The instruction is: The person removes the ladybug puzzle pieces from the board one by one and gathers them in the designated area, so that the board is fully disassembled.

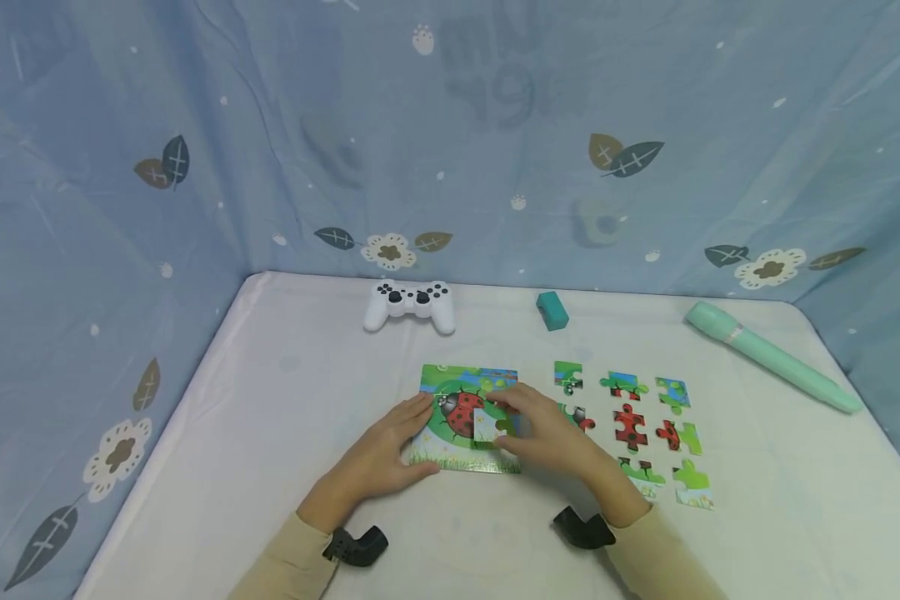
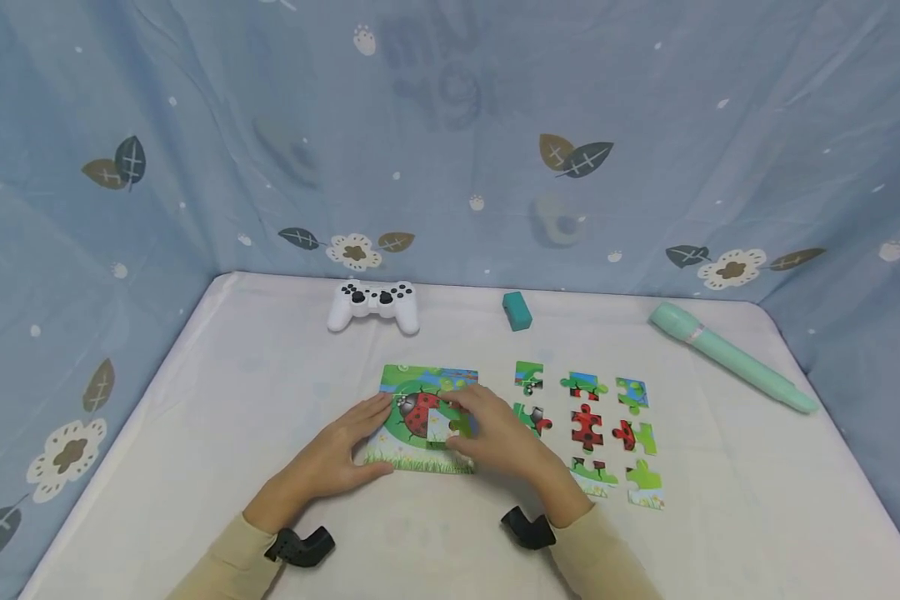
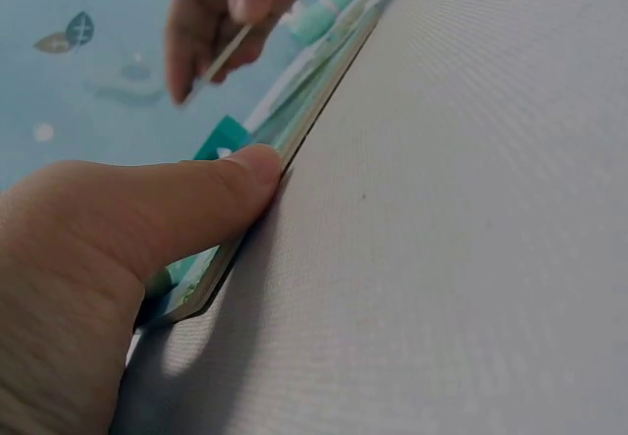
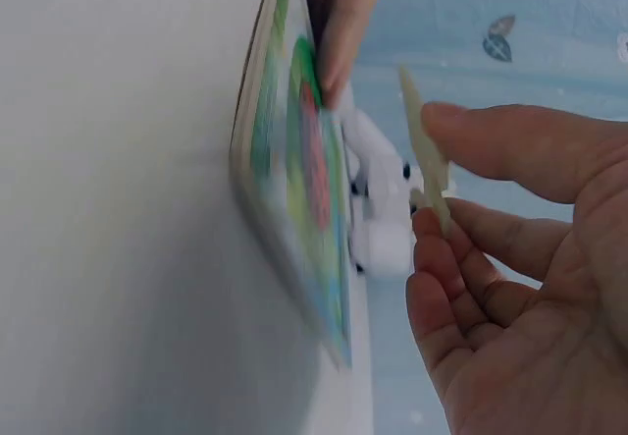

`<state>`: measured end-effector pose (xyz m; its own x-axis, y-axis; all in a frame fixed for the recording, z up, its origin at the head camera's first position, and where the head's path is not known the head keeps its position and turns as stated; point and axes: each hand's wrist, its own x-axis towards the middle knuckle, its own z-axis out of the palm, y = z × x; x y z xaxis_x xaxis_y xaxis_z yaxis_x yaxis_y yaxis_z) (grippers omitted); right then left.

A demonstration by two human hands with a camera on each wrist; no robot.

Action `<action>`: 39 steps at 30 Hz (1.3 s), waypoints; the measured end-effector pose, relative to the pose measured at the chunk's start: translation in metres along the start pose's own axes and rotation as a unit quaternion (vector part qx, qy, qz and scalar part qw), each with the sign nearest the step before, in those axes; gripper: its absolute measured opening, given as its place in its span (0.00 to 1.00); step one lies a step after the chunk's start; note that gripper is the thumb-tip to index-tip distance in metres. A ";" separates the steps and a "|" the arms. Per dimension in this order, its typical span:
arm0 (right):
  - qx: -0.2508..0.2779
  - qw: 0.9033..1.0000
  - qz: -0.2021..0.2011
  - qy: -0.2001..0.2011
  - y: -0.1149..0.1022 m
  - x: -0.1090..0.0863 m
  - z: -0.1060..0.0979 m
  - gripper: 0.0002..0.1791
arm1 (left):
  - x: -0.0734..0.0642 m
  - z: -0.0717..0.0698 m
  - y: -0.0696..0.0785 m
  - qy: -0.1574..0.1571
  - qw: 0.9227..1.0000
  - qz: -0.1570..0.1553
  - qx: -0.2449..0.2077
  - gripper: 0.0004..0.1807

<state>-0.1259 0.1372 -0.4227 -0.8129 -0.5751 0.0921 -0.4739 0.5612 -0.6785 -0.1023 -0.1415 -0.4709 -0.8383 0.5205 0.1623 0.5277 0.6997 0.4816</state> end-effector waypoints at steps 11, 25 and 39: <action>-0.032 0.998 0.035 0.040 0.027 -0.048 -0.024 0.30 | 0.003 -0.001 -0.001 -0.005 1.000 -0.001 0.004 0.46; 0.003 0.998 0.052 -0.024 0.046 -0.085 -0.041 0.30 | 0.004 -0.005 -0.001 -0.014 1.000 0.000 0.000 0.46; -0.081 0.995 0.062 -0.022 0.045 -0.082 -0.035 0.28 | 0.002 -0.005 -0.002 -0.006 1.000 0.002 0.007 0.45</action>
<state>-0.0925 0.2306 -0.4358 -0.8544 -0.5192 -0.0195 -0.4225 0.7162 -0.5555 -0.1056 -0.1436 -0.4673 -0.8346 0.5290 0.1537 0.5329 0.7048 0.4682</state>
